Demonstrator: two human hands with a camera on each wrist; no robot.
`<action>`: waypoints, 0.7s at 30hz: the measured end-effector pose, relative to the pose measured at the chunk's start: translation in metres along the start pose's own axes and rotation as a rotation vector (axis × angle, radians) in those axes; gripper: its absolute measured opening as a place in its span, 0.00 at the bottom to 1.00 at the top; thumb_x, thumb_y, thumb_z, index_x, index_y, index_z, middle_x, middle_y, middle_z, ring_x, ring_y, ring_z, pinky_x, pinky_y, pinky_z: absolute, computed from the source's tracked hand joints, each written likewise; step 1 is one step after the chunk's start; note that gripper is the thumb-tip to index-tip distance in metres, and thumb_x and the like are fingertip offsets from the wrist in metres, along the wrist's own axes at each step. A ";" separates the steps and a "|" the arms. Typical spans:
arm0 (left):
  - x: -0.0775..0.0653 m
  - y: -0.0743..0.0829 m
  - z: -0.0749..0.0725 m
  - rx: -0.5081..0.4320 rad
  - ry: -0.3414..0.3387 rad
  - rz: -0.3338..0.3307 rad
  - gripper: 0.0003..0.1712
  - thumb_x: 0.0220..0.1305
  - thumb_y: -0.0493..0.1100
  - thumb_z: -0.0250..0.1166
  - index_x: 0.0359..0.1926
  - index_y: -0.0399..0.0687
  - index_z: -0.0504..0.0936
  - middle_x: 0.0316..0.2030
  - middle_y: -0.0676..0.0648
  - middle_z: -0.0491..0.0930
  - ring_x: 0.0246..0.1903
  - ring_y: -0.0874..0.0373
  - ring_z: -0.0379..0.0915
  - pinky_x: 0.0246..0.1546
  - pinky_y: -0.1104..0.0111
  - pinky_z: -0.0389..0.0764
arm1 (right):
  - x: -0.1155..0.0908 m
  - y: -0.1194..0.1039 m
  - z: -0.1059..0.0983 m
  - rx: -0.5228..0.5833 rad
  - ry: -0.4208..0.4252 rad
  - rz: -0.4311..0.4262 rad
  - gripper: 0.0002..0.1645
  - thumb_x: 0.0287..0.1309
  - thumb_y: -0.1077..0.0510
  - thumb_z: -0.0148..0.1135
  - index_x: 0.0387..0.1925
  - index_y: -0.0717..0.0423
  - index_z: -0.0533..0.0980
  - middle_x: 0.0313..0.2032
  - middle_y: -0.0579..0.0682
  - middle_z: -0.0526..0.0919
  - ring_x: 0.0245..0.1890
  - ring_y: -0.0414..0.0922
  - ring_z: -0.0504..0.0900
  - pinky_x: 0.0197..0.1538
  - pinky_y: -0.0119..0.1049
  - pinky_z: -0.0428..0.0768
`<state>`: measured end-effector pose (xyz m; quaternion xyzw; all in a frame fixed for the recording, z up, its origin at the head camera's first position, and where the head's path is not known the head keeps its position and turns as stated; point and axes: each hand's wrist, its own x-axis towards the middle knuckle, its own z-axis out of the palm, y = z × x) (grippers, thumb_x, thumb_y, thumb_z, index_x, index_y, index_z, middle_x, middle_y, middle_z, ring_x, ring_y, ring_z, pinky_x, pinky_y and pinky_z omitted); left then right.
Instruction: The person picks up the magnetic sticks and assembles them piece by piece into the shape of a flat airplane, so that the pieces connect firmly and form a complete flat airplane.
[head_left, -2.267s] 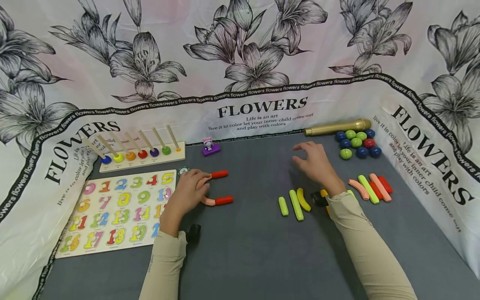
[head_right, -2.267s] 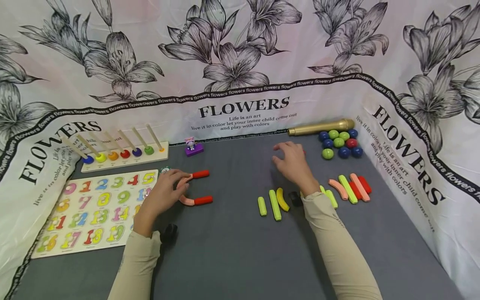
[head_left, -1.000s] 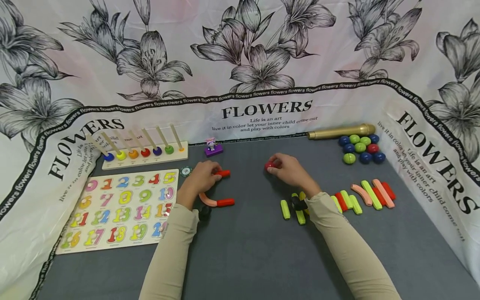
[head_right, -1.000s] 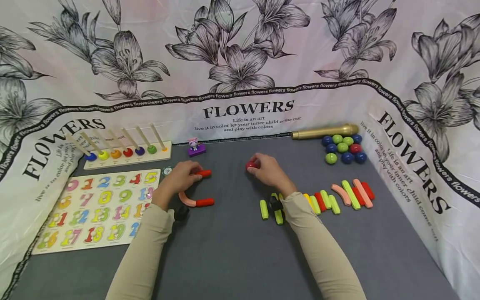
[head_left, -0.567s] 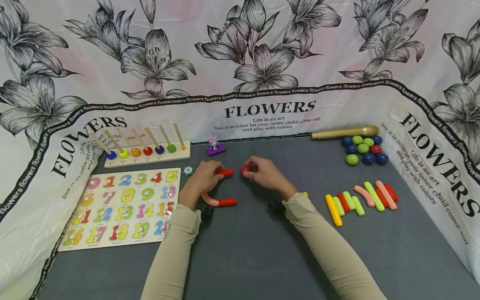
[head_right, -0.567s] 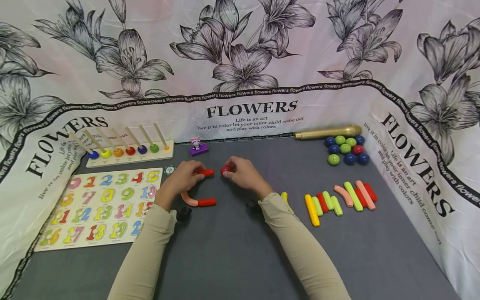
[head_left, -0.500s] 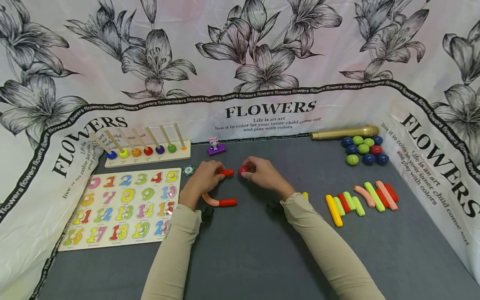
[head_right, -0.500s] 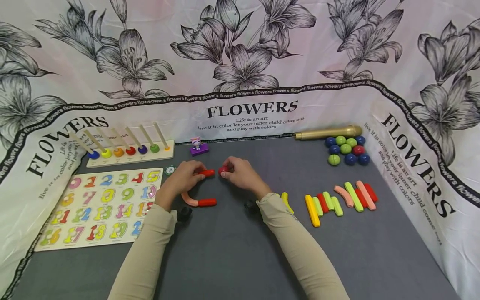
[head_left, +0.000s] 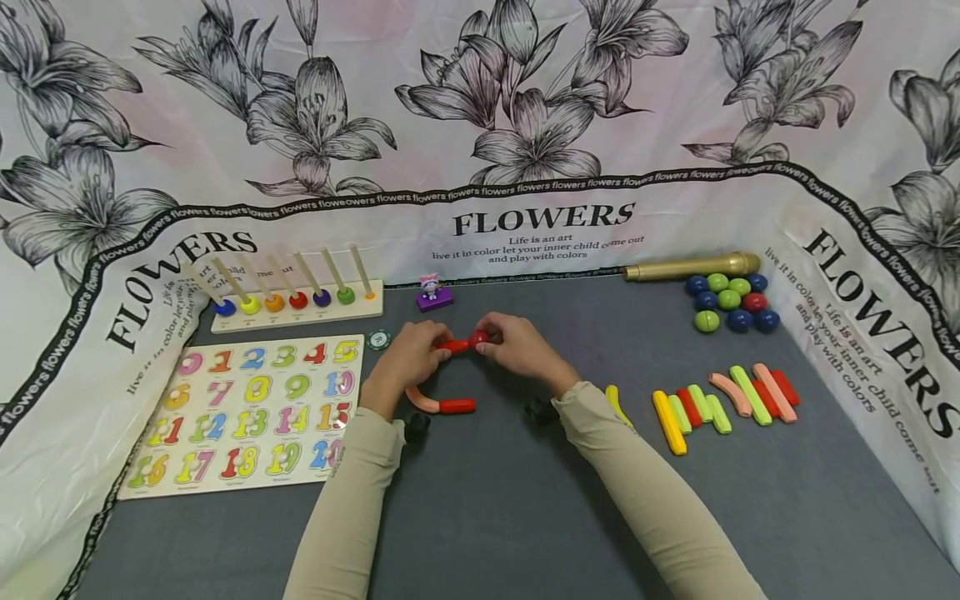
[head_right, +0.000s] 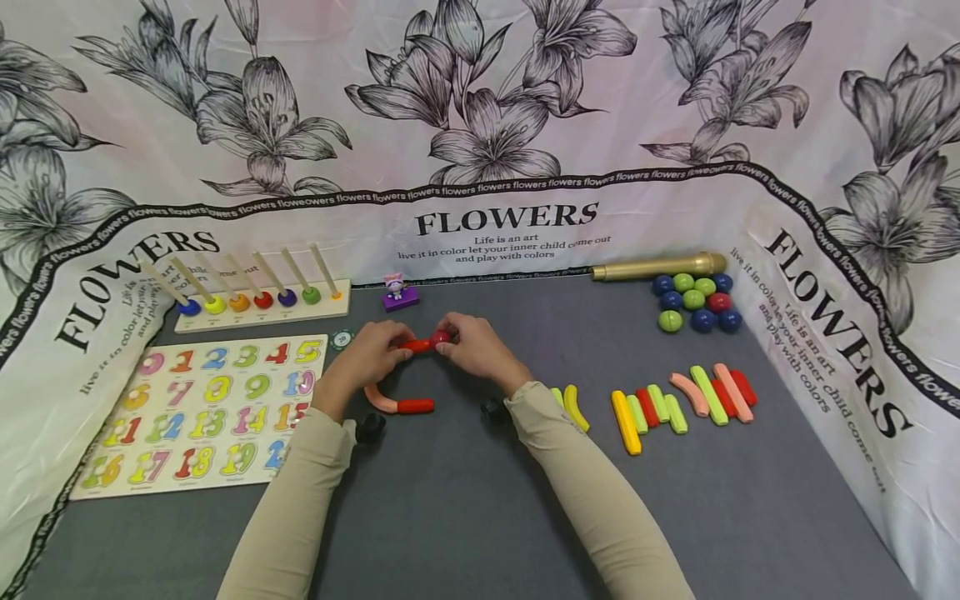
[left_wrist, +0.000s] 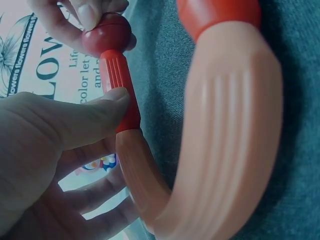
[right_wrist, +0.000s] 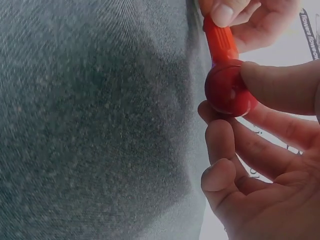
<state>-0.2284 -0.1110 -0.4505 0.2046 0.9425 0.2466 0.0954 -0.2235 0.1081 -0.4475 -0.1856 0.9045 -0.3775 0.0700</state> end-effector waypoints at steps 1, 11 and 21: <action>0.000 0.000 0.000 0.003 -0.002 -0.003 0.12 0.76 0.38 0.68 0.56 0.40 0.86 0.50 0.40 0.84 0.52 0.40 0.73 0.60 0.48 0.73 | 0.000 0.000 0.000 -0.004 -0.005 -0.002 0.15 0.72 0.62 0.69 0.56 0.64 0.82 0.49 0.58 0.88 0.45 0.52 0.84 0.52 0.47 0.81; 0.001 0.004 0.004 0.027 0.000 -0.021 0.12 0.75 0.38 0.69 0.56 0.41 0.87 0.48 0.41 0.83 0.51 0.41 0.73 0.57 0.49 0.74 | -0.002 0.001 -0.002 -0.086 -0.034 -0.036 0.15 0.71 0.63 0.69 0.55 0.66 0.82 0.46 0.59 0.88 0.45 0.52 0.85 0.52 0.47 0.82; -0.007 0.001 0.002 0.019 0.026 -0.021 0.16 0.76 0.39 0.68 0.61 0.39 0.85 0.55 0.37 0.82 0.56 0.37 0.72 0.62 0.47 0.72 | -0.013 0.006 -0.025 -0.016 0.004 -0.010 0.21 0.74 0.64 0.63 0.63 0.68 0.79 0.55 0.63 0.86 0.53 0.56 0.86 0.56 0.50 0.83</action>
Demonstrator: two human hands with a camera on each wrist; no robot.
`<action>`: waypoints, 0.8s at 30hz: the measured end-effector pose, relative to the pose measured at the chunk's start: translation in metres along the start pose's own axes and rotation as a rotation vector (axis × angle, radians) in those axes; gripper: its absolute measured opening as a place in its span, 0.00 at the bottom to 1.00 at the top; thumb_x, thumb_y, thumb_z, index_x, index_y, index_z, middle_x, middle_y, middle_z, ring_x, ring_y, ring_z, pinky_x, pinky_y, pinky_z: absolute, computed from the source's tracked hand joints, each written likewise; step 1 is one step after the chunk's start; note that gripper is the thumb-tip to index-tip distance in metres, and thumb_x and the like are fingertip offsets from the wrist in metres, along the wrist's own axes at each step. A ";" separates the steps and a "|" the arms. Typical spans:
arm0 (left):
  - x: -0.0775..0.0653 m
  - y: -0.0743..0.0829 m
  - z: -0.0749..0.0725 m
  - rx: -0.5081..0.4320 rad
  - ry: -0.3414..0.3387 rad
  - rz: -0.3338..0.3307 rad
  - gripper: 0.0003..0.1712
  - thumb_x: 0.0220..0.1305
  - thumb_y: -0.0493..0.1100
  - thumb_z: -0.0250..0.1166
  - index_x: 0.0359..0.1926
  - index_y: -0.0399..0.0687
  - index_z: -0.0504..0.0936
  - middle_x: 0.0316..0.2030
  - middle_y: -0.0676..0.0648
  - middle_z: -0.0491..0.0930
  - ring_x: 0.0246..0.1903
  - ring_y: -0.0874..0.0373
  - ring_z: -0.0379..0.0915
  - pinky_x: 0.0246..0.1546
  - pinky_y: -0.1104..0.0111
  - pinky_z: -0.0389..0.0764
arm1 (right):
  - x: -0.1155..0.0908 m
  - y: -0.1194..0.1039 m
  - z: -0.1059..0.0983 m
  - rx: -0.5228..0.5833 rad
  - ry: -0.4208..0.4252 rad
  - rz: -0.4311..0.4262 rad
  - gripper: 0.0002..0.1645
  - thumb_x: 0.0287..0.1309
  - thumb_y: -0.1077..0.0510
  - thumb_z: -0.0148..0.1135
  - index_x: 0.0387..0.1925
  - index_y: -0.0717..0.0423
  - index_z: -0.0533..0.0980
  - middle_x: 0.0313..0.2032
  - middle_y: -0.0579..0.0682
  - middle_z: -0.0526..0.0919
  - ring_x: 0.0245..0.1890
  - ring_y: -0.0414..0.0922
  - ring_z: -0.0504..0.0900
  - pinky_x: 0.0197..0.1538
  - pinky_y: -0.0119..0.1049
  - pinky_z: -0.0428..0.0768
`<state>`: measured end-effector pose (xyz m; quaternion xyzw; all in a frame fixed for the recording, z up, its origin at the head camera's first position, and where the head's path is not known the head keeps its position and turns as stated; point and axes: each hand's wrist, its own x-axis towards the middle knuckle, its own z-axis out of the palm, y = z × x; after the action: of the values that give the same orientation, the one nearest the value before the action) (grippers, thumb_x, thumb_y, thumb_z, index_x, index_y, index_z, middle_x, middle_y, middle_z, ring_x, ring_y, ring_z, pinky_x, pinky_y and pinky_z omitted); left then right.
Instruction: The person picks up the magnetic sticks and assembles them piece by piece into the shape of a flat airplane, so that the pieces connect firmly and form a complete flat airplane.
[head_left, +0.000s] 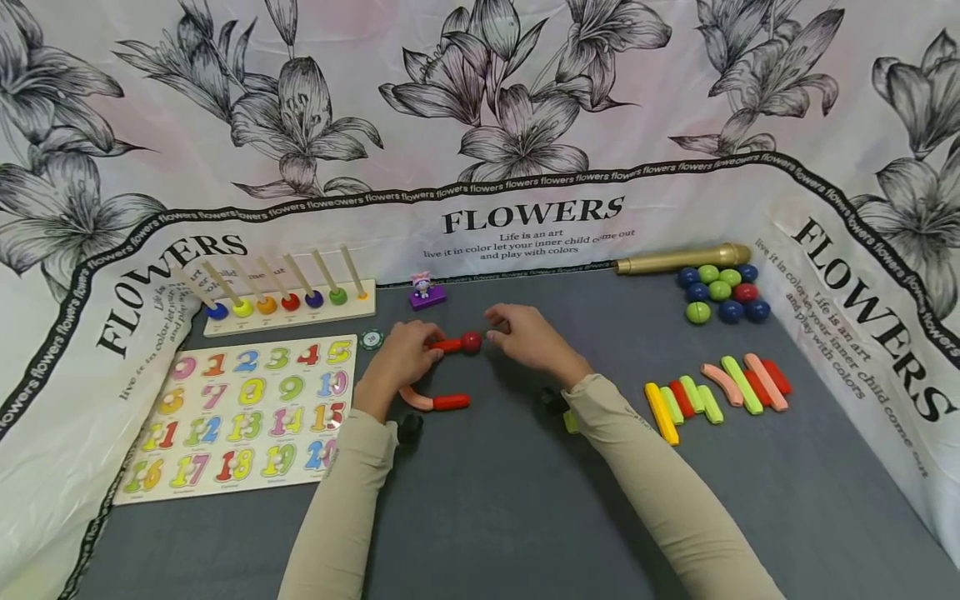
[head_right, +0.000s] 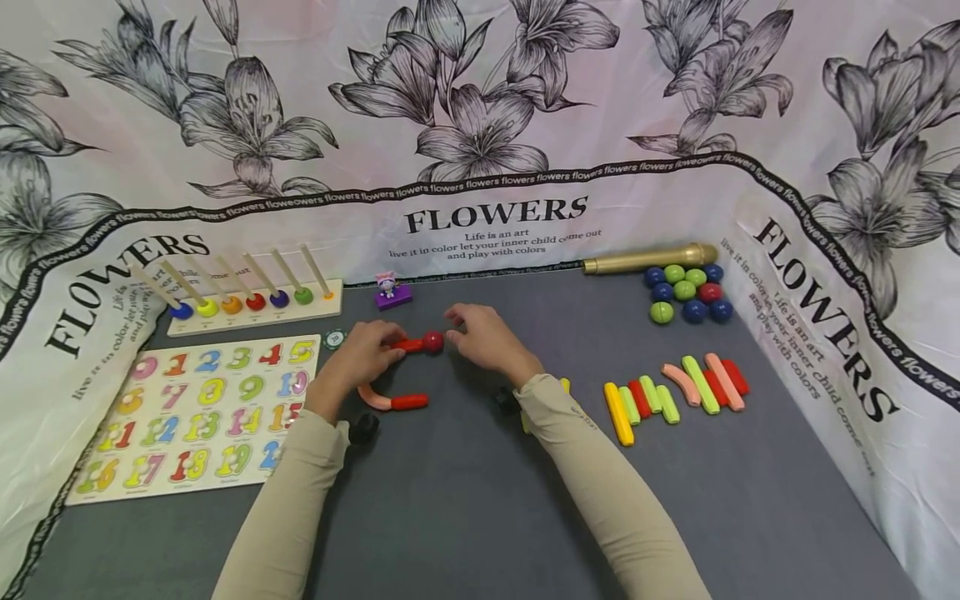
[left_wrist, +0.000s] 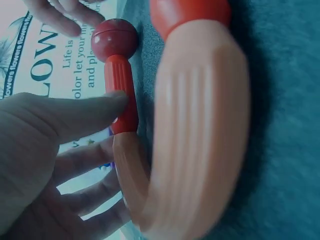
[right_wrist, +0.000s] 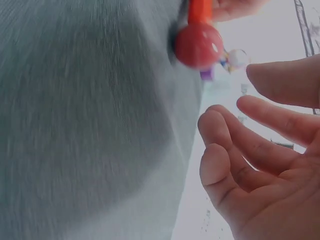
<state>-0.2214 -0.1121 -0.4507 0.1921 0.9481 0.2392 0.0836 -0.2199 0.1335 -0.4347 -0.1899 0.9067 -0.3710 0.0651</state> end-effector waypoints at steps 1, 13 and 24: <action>-0.003 -0.001 0.000 -0.008 0.013 -0.003 0.17 0.76 0.39 0.67 0.62 0.40 0.85 0.57 0.37 0.82 0.57 0.37 0.71 0.63 0.46 0.72 | -0.003 0.001 -0.004 0.003 0.006 -0.001 0.20 0.75 0.64 0.63 0.63 0.69 0.79 0.55 0.63 0.86 0.53 0.57 0.86 0.55 0.51 0.83; -0.057 0.020 0.006 0.092 0.089 0.130 0.15 0.75 0.43 0.70 0.55 0.39 0.87 0.56 0.38 0.85 0.60 0.33 0.72 0.61 0.39 0.74 | -0.047 0.048 -0.075 -0.077 0.121 0.109 0.20 0.80 0.59 0.58 0.64 0.69 0.78 0.57 0.65 0.84 0.54 0.61 0.83 0.55 0.58 0.81; -0.063 0.021 0.033 0.144 0.068 0.246 0.14 0.67 0.44 0.78 0.48 0.41 0.89 0.47 0.41 0.85 0.52 0.38 0.76 0.61 0.44 0.75 | -0.089 0.104 -0.137 -0.192 0.271 0.190 0.21 0.80 0.58 0.56 0.58 0.73 0.79 0.52 0.70 0.84 0.49 0.64 0.82 0.52 0.61 0.79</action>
<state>-0.1489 -0.1072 -0.4647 0.3040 0.9345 0.1853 0.0075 -0.2043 0.3254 -0.4112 -0.0569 0.9523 -0.2969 -0.0411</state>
